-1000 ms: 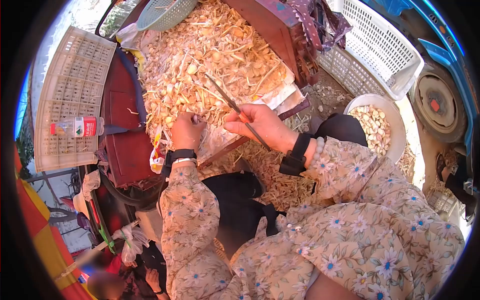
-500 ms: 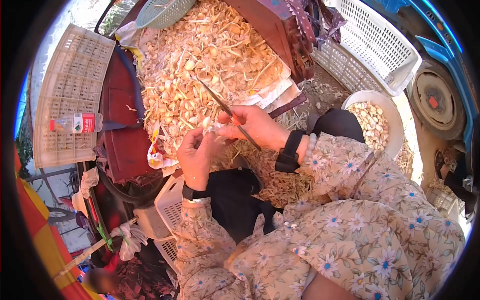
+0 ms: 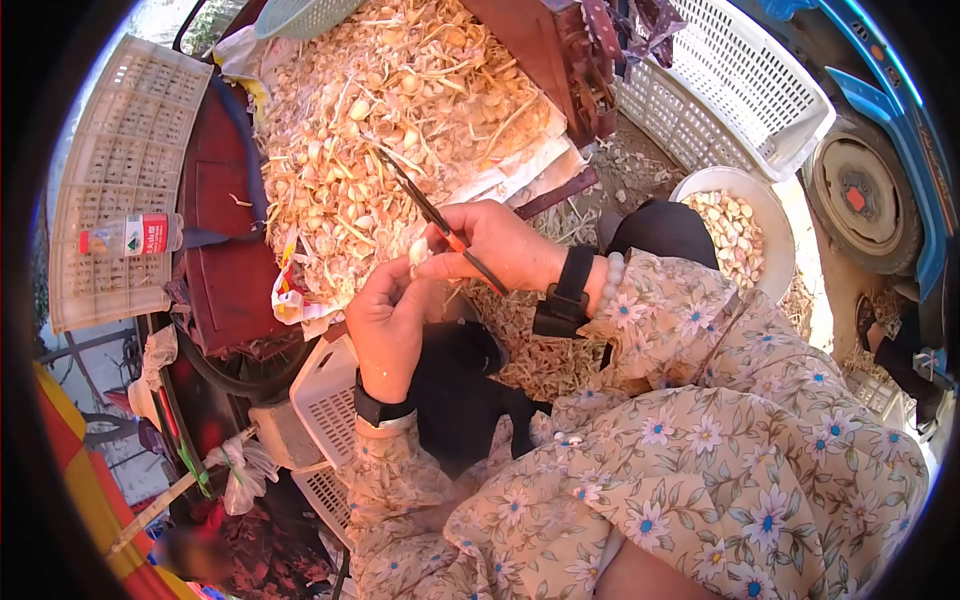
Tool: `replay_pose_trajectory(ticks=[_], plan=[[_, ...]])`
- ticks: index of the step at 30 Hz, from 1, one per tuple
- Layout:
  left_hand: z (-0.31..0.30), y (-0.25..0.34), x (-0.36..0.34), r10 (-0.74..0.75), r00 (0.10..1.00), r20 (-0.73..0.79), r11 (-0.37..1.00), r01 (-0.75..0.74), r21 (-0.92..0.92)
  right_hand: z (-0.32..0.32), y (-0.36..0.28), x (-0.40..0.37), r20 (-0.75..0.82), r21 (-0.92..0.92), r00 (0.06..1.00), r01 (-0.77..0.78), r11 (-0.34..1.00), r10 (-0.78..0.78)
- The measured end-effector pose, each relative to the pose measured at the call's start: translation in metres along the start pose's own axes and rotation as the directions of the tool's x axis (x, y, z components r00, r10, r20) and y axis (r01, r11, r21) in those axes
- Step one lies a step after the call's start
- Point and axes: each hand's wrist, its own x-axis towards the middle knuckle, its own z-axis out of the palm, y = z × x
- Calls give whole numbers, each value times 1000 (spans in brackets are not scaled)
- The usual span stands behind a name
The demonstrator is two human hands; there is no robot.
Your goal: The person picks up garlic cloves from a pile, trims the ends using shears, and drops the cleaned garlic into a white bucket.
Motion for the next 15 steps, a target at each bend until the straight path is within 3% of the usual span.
replay_pose_trajectory(ticks=[2, 5, 7, 8, 10, 11, 12, 15], plan=[[-2, 2, -1, -47, 998, 41, 997, 49, -60, 0, 2, -2, -2, -121, 998, 57, 991, -57], [2, 5, -10, -19, 998, 65, 973, 4, 230, -1, -8, -5, -38, -140, 999, 13, 990, -19], [11, 2, -20, -50, 997, 61, 973, 35, 230, -6, -13, -2, -60, 158, 983, -162, 974, 173], [13, 0, -22, -64, 996, 60, 972, 48, 232, -10, -13, -1, -22, 186, 980, -190, 964, 197], [7, -2, -19, -214, 975, 50, 966, 219, -136, -10, -12, -1, -19, -78, 1000, -14, 997, 13], [3, -3, -18, -290, 955, 68, 901, 296, -317, -10, -11, -3, 1, -208, 997, 73, 975, -74], [0, 2, -15, -349, 932, 92, 818, 352, -454, -9, -14, -5, 20, -327, 999, 50, 944, -46], [5, 17, -15, -291, 950, 109, 728, 294, -620, -4, -11, -5, 122, -555, 956, 288, 780, -265]])
